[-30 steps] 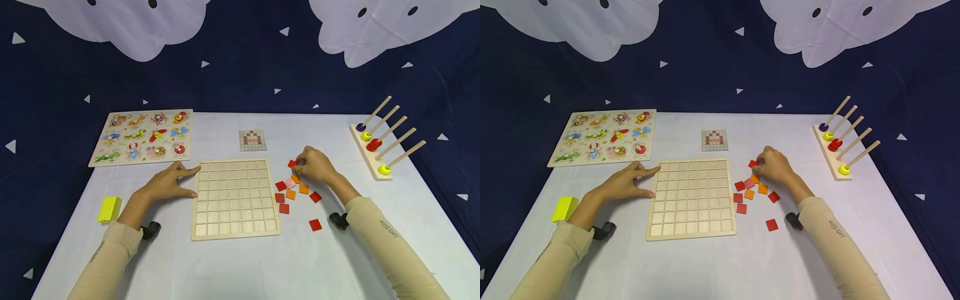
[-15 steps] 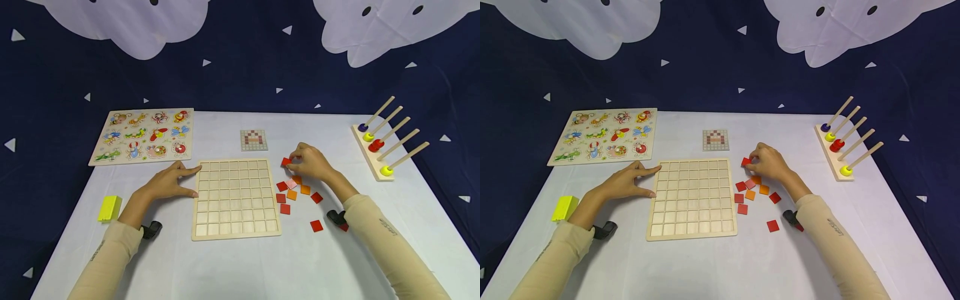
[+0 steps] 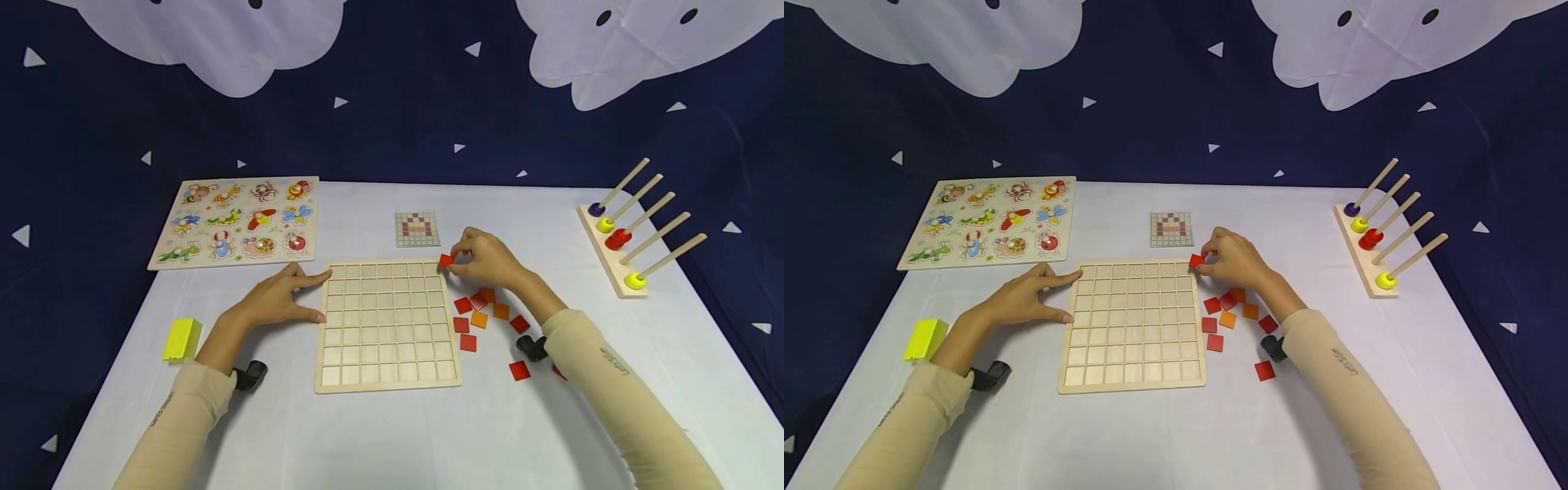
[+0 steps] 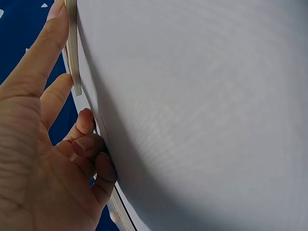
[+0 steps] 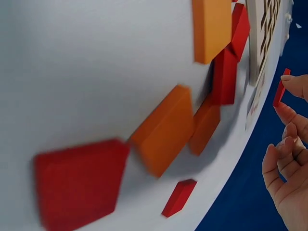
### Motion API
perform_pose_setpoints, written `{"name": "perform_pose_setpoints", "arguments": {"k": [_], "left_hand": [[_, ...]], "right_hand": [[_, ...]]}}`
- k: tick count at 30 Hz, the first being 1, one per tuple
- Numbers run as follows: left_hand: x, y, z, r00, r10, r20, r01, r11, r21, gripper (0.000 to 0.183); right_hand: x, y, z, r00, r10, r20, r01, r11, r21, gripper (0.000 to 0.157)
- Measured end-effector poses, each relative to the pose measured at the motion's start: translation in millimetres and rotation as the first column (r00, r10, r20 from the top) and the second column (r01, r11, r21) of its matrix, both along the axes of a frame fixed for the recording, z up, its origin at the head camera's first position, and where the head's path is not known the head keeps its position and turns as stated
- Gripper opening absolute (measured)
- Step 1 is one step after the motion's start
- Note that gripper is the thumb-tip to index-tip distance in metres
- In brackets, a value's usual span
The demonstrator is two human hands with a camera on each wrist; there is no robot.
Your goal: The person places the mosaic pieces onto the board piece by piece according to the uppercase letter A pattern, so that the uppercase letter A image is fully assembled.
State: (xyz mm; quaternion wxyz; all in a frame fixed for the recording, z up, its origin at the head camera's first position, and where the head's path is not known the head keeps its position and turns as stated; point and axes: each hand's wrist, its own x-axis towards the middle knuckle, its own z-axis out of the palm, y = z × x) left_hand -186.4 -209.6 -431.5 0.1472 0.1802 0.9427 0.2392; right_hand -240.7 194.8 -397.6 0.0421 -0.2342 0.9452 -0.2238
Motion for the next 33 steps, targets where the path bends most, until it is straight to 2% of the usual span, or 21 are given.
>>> {"name": "perform_pose_setpoints", "arguments": {"k": [12, 25, 33], "left_hand": [[-1.0, -2, -1.5, 1.000, 0.000, -0.015, 0.000, 1.000, 0.007, 0.092], [0.2, -2, -3.3, 1.000, -0.004, -0.021, 0.004, 1.000, 0.006, 0.091], [0.5, -1, -1.8, 1.000, -0.005, -0.027, 0.006, 1.000, 0.010, 0.091]], "right_hand": [[-2.7, -30, 7.6, 0.998, 0.059, 0.019, -0.058, 0.997, -0.043, 0.028], [-9.6, -59, 3.6, 0.989, 0.141, 0.035, -0.139, 0.989, -0.042, 0.027], [-9.5, -73, 1.6, 0.985, 0.169, 0.018, -0.169, 0.985, 0.037, 0.029]]}}
